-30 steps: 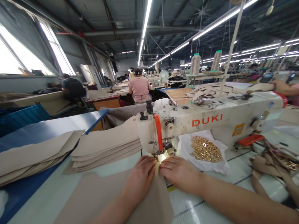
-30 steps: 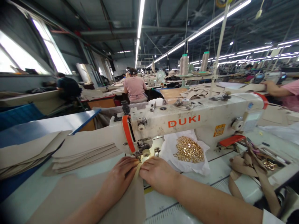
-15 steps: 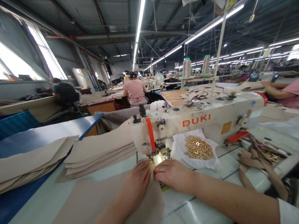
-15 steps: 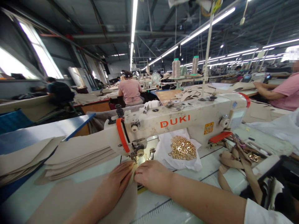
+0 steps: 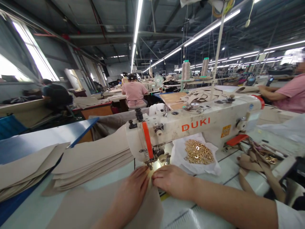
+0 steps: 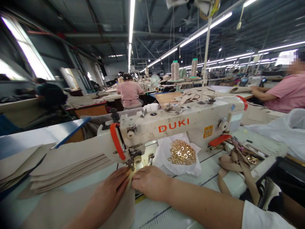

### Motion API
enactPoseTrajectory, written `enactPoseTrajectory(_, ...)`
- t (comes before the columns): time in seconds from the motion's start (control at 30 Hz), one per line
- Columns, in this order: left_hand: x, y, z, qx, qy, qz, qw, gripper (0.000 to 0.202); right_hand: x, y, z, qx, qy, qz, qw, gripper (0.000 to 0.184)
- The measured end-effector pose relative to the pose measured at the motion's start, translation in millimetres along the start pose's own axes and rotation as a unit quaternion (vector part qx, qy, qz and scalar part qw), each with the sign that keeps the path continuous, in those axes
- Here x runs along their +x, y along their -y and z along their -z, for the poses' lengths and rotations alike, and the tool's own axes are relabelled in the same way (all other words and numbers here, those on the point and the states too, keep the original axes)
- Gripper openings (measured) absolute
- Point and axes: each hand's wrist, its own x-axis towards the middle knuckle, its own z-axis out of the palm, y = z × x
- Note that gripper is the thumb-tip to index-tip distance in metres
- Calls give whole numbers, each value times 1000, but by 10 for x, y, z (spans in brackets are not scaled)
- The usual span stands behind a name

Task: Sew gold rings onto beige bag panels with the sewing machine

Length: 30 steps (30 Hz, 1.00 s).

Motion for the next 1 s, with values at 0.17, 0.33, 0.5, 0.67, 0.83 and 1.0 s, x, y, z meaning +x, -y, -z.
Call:
enactPoseTrajectory(0.17,25,-16,13,-7,3,2,1000,33,4,-15,-4,6,4,-1,1000,8)
enactPoseTrajectory(0.33,26,-4,8,2,12,8,1000,33,-12,-22,-21,9,-1,2,1000,8)
enactPoseTrajectory(0.5,36,-6,5,-20,8,6,1000,32,-19,-34,-26,24,1,-6,1000,10)
enactPoseTrajectory(0.67,57,-2,12,-22,11,21,999,33,8,-53,-8,28,10,-5,1000,12)
enactPoseTrajectory(0.83,-195,-42,126,-30,12,52,998,31,54,103,-17,7,8,31,999,11)
enactPoseTrajectory(1.0,-520,-175,255,-21,25,80,996,36,56,292,-102,-8,-20,92,996,11)
